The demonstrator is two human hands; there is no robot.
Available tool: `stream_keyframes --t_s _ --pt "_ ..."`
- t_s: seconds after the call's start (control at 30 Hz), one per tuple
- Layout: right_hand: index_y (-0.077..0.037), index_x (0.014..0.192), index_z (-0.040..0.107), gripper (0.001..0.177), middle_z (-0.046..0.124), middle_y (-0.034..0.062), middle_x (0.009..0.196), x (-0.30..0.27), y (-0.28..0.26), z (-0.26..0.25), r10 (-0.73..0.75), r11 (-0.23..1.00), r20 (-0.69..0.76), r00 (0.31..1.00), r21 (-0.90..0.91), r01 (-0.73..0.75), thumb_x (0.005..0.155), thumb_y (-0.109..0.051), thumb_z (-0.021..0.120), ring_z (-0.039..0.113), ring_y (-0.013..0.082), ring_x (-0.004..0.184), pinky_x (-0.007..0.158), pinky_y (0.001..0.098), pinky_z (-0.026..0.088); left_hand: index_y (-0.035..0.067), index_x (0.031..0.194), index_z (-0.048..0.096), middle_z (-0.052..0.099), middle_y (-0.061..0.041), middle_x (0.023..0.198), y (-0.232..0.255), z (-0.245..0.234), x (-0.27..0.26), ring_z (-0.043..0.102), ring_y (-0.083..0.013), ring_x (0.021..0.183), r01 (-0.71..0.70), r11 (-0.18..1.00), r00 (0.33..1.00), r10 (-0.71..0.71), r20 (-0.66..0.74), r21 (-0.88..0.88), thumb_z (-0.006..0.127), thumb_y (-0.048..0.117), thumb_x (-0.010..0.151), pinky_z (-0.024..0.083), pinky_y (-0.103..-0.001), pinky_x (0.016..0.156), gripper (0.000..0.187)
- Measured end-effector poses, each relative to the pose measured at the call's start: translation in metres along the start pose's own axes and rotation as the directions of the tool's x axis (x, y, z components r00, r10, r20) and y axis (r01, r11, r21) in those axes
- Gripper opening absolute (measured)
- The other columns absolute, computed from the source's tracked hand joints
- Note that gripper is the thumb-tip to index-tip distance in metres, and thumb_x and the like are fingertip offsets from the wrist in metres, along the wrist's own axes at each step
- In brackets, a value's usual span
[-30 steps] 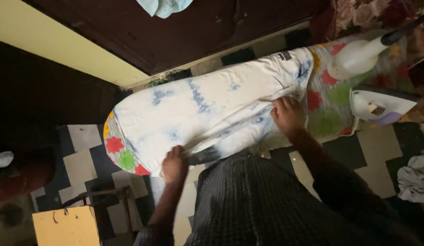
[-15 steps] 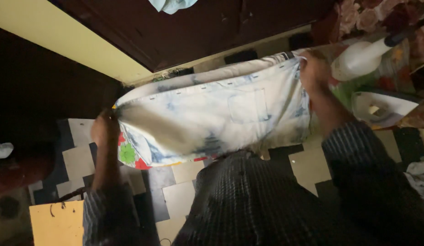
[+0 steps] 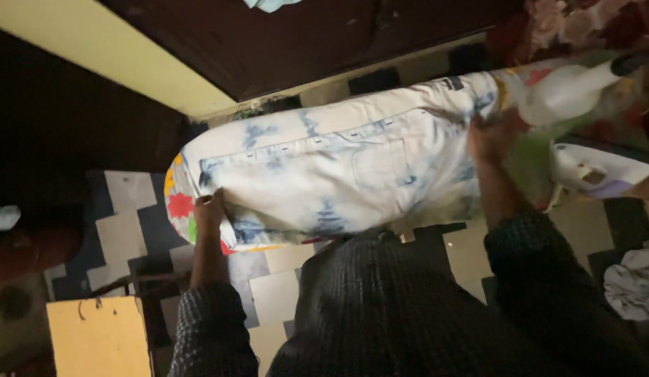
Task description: The person irons a white tie-dye shirt on a floral-patterned ironing board. They smooth the fabric with their hands, use a white iron to press the shirt, and button the front placket. The person then flips the shirt over to iron the back side.
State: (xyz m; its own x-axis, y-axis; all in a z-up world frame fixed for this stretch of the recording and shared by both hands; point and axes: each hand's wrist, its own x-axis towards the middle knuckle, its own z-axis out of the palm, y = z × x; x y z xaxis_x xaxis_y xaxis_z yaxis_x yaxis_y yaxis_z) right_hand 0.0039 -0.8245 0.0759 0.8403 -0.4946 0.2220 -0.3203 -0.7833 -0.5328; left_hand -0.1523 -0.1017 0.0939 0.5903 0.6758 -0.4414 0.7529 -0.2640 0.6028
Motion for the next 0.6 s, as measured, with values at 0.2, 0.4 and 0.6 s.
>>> stream_keyframes --t_s 0.2,0.4,0.6 --pt "0.01 0.142 0.051 0.08 0.05 0.0368 0.145 0.012 0.009 -0.005 0.076 0.994 0.382 0.921 0.042 -0.099 0.101 -0.058 0.062 0.045 0.0495 0.138 0.115 0.0504 0.036 -0.005 0.106 0.062 0.059 -0.011 0.076 0.015 -0.006 -0.025 0.054 -0.026 0.067 0.055 0.954 0.991 -0.017 0.129 -0.293 0.06 0.035 0.098 0.044 -0.041 0.061 0.041" --pt "0.009 0.143 0.05 0.072 0.053 0.0303 0.14 0.013 -0.029 -0.063 -0.049 0.899 0.277 0.96 0.432 -0.079 0.11 -0.055 0.058 0.049 0.0445 0.131 0.111 0.0486 0.036 0.0 0.108 0.062 0.058 -0.007 0.086 0.024 -0.021 -0.052 0.052 -0.0171 0.076 -0.069 0.856 0.996 0.089 0.014 -0.512 0.05 0.033 0.104 0.043 -0.035 0.065 0.036" --pt "0.0 0.14 0.056 0.058 0.062 0.0172 0.129 -0.04 -0.077 -0.172 0.177 0.723 0.553 0.814 0.488 -0.489 0.108 -0.048 0.055 0.057 0.0334 0.121 0.106 0.0456 0.043 0.001 0.136 0.053 0.063 -0.012 0.121 0.041 -0.101 -0.135 0.063 -0.0221 0.109 -0.116 0.609 0.987 0.157 -0.024 -0.785 0.049 0.032 0.109 0.052 -0.037 0.095 0.041"
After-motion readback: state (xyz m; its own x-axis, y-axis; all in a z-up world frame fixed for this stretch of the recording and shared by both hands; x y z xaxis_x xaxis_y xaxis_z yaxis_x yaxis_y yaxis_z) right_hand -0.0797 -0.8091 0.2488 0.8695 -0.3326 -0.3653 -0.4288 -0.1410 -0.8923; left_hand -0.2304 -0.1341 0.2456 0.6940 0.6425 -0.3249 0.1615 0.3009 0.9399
